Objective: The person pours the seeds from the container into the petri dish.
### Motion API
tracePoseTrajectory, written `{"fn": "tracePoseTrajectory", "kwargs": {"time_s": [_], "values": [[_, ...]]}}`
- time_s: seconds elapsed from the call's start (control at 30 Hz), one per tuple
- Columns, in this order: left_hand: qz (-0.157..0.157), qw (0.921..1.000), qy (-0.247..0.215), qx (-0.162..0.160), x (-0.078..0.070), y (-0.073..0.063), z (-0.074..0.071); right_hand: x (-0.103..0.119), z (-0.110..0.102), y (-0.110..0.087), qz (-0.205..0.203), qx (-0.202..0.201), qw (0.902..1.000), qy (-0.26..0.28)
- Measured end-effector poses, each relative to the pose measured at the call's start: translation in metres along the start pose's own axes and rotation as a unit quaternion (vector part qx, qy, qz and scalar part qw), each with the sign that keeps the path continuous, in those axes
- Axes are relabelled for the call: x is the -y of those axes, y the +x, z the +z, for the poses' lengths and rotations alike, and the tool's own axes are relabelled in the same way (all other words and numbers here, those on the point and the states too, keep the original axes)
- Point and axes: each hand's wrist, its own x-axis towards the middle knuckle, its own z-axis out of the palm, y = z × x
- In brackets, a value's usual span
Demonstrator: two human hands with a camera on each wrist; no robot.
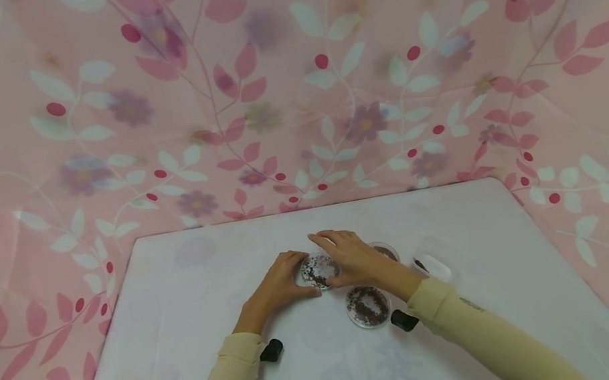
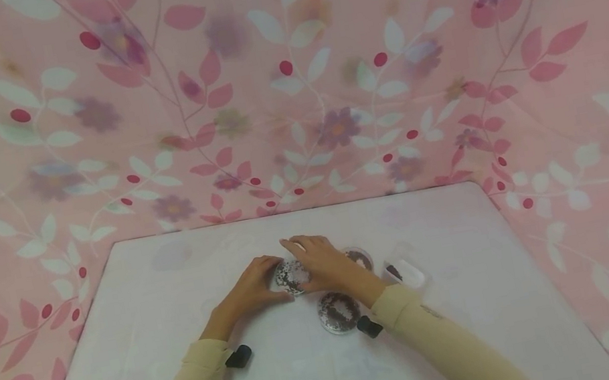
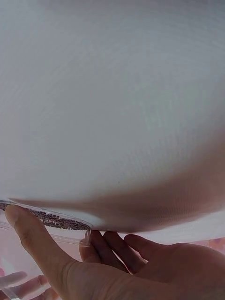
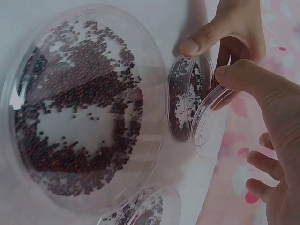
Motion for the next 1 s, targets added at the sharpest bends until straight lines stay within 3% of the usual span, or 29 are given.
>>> {"fn": "tracePoseTrajectory", "kwargs": {"time_s": [0.33, 0.57, 0.83, 1.0], "values": [[0.014, 0.9999, -0.002, -0.003, 0.0, 0.0, 0.001, 0.003, 0.007, 0.011, -0.016, 0.027, 0.9991, -0.029], [0.014, 0.9999, 0.009, -0.003, 0.002, 0.0, 0.0, 0.006, 0.009, 0.012, -0.017, 0.038, 0.999, -0.015], [0.049, 0.9986, 0.016, -0.01, 0.004, -0.001, -0.001, 0.009, 0.017, 0.014, -0.019, 0.047, 0.9987, 0.001], [0.053, 0.9982, 0.025, -0.011, 0.007, -0.002, -0.001, 0.009, 0.021, 0.017, -0.011, 0.062, 0.998, -0.008]]}}
